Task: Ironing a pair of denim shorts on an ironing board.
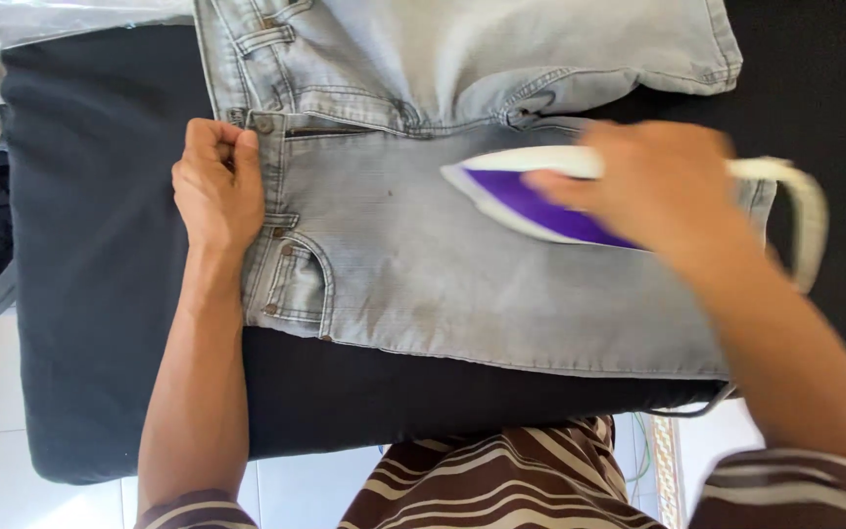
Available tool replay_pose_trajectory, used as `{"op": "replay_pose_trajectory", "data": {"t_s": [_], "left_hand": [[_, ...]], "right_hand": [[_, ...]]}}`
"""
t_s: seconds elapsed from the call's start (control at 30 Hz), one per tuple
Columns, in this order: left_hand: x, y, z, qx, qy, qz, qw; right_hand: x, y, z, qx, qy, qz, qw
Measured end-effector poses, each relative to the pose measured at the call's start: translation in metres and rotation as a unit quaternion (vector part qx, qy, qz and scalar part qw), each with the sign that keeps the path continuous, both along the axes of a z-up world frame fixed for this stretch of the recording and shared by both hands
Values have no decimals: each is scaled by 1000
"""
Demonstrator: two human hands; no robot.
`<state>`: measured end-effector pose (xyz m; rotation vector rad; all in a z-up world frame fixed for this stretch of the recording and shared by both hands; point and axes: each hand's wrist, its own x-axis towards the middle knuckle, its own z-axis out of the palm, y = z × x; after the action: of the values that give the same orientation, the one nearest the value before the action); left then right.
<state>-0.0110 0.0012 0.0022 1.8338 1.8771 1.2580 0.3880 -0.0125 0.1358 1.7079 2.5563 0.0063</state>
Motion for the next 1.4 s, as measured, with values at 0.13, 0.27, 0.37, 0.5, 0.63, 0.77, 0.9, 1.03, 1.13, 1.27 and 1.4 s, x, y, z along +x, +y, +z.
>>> {"op": "replay_pose_trajectory", "data": {"t_s": [0.13,0.27,0.37,0.5,0.63,0.77,0.9,1.03,1.13,1.27,1.4], "left_hand": [[0,0,-2,12,11,-9,1000],[1,-2,1,-6,5,-2,1000],[2,0,1,-1,11,-3,1000],[0,0,-3,7,17,1,1000],[1,1,-2,18,17,5,1000],[2,2,1,-3,-9,15,1000],[-2,5,-7,13,-25,14,1000],[-1,5,-4,21,-16,12,1000],[1,0,4,12,-18,10,1000],[3,1,7,15,-32,-9,999],[0,0,3,17,-28,-13,999]], "right_hand": [[92,-30,-11,-25,-151,-195,969],[194,-64,-57,-22,-156,-313,936],[211,-77,-64,14,-113,-306,945],[158,-63,-37,2,-140,-290,947],[87,-42,-20,64,-115,-130,983],[-3,-9,-9,93,25,22,995],[-89,19,-9,74,59,86,992],[-139,30,-12,82,73,143,984],[-136,27,-6,46,47,137,988],[-88,11,4,8,33,96,995],[3,-17,4,18,3,31,999]]}}
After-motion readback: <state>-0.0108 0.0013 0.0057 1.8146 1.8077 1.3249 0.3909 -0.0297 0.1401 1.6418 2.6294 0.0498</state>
